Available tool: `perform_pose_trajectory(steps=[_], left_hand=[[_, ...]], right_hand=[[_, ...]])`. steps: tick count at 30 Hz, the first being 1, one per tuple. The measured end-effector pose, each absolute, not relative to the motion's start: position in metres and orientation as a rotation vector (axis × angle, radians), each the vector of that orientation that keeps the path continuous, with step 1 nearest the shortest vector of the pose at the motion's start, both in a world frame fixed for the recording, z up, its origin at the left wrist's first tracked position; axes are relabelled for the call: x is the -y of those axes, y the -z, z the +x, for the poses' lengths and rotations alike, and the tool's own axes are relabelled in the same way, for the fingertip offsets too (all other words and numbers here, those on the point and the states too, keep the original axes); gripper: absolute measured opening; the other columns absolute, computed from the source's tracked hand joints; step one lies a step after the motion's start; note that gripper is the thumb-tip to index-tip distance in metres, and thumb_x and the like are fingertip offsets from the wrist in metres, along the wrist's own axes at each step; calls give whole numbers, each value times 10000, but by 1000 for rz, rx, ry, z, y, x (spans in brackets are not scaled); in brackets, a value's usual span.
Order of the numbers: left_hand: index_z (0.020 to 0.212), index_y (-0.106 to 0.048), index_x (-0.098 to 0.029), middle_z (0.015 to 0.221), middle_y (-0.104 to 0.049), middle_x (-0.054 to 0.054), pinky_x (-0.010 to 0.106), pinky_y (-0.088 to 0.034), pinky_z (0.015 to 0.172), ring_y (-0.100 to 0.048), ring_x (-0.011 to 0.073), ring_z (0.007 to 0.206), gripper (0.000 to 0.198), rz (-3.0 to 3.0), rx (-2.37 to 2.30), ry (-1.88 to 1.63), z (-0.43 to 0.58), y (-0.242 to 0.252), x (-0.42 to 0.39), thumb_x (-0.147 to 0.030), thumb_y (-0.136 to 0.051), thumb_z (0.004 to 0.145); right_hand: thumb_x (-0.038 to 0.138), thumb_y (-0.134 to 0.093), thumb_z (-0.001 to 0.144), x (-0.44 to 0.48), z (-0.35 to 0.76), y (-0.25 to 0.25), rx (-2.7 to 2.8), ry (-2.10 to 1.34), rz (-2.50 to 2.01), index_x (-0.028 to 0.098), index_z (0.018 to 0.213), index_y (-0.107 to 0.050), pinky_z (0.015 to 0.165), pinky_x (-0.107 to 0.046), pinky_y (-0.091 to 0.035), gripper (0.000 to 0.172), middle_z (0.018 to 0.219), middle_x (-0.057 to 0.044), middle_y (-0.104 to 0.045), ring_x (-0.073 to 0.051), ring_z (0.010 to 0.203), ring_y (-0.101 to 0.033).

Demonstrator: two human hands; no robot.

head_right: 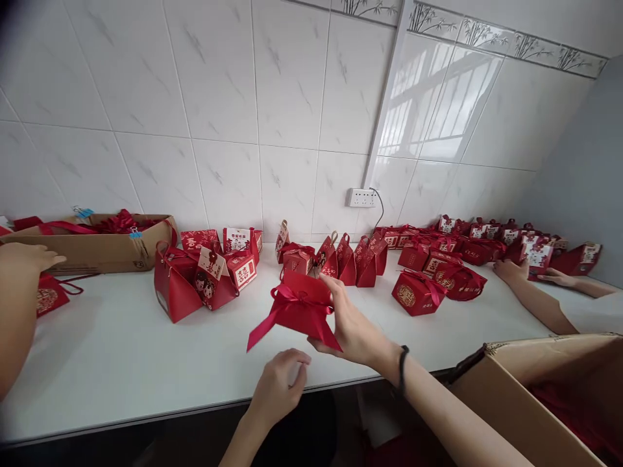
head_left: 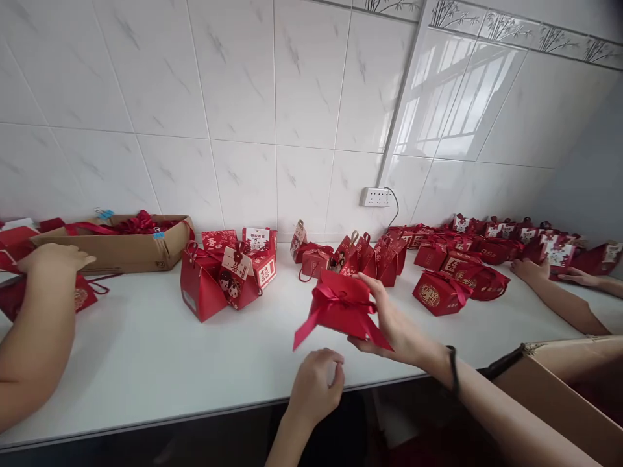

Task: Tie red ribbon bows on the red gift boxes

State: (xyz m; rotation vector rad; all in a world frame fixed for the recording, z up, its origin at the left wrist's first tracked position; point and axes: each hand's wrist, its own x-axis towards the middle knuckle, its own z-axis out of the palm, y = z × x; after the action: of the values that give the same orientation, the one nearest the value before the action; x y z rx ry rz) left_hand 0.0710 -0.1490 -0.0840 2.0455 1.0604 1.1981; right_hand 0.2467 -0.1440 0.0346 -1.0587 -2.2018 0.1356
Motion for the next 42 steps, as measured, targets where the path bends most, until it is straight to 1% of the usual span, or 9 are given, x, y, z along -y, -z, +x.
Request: perform_pose_trajectory(steps=[6, 9, 12, 18, 23, 25, 29, 36, 42], left_hand=[[1056, -549, -185, 1132, -577, 107, 375, -504, 863, -515, 269, 1145, 328, 1182, -803, -1725, 38, 49, 151, -407, -520, 817], [1197, -505, -200, 1323, -469, 119, 418, -400, 1018, -373, 299, 1290, 527, 1386, -699, -1579, 26, 24, 161, -525, -546, 784], [1297, -420, -244, 1377, -431, 90, 390, -403, 1018, -410, 290, 1267, 626, 1534, -842, -1258, 25, 15, 170, -491, -606, 753], [1320, -338, -259, 1197, -569, 81, 399, -438, 966, -566, 242, 1085, 590, 1412, -1088, -964, 29, 27, 171, -413, -573, 801], [1305, -388, -243, 1364, -431, 92, 430, -321, 1070, -360, 280, 1304, 598, 1452, -1183, -1057, 35, 14, 165, -394, -606, 769], [1282, -411, -245, 1404, -381, 82, 441, -285, 1091, -283, 281, 1347, 580, 1491, -1278, -1082, 41, 6, 164, -392, -615, 759], [1205, -468, -242, 1338, -443, 88, 438, -329, 1059, -380, 277, 1284, 513, 1560, -1350, -1014, 50, 4, 161, -347, -644, 734], [1123, -536, -258, 1298, -468, 62, 387, -366, 1027, -435, 259, 1238, 417, 1547, -1330, -1029, 48, 17, 156, -348, -648, 731], [1102, -550, -260, 1285, -482, 58, 384, -355, 1035, -424, 251, 1246, 373, 1568, -1330, -1008, 49, 17, 154, -344, -632, 748]], right_hand=[[191, -656, 688, 201, 265, -78, 2317, -295, -1037, 246, 1396, -322, 947, -359, -470, 785, 1389, -135, -349, -298, 1244, -438], [195, -688, 663, 200, 257, -67, 2302, -512, -1000, 248, 1382, -360, 970, -355, -450, 792, 1371, -127, -384, -277, 1227, -459], [160, -694, 634, 188, 245, -31, 2232, -701, -960, 244, 1384, -338, 1004, -382, -420, 834, 1396, -128, -365, -278, 1259, -427], [202, -645, 731, 198, 231, 35, 1839, -952, -1179, 273, 1403, -204, 1017, -456, -403, 807, 1445, -129, -303, -255, 1281, -411], [491, -487, 853, 217, 213, 31, 1377, -916, -1246, 216, 968, -508, 862, -379, -506, 300, 1209, -105, -533, -248, 1113, -541], [516, -416, 876, 217, 204, 25, 1290, -827, -1302, 194, 865, -550, 758, -325, -522, 348, 1121, -113, -565, -240, 1022, -570], [494, -467, 852, 214, 193, 23, 1251, -830, -1324, 184, 884, -616, 651, -287, -512, 345, 1118, -118, -545, -235, 943, -586], [408, -526, 823, 216, 199, 35, 1168, -1007, -1177, 180, 524, -506, 878, -339, -466, 376, 1163, -93, -540, -283, 1168, -489], [419, -556, 811, 216, 206, 40, 1205, -1064, -1075, 181, 537, -544, 917, -374, -449, 363, 1239, -90, -514, -297, 1199, -472]])
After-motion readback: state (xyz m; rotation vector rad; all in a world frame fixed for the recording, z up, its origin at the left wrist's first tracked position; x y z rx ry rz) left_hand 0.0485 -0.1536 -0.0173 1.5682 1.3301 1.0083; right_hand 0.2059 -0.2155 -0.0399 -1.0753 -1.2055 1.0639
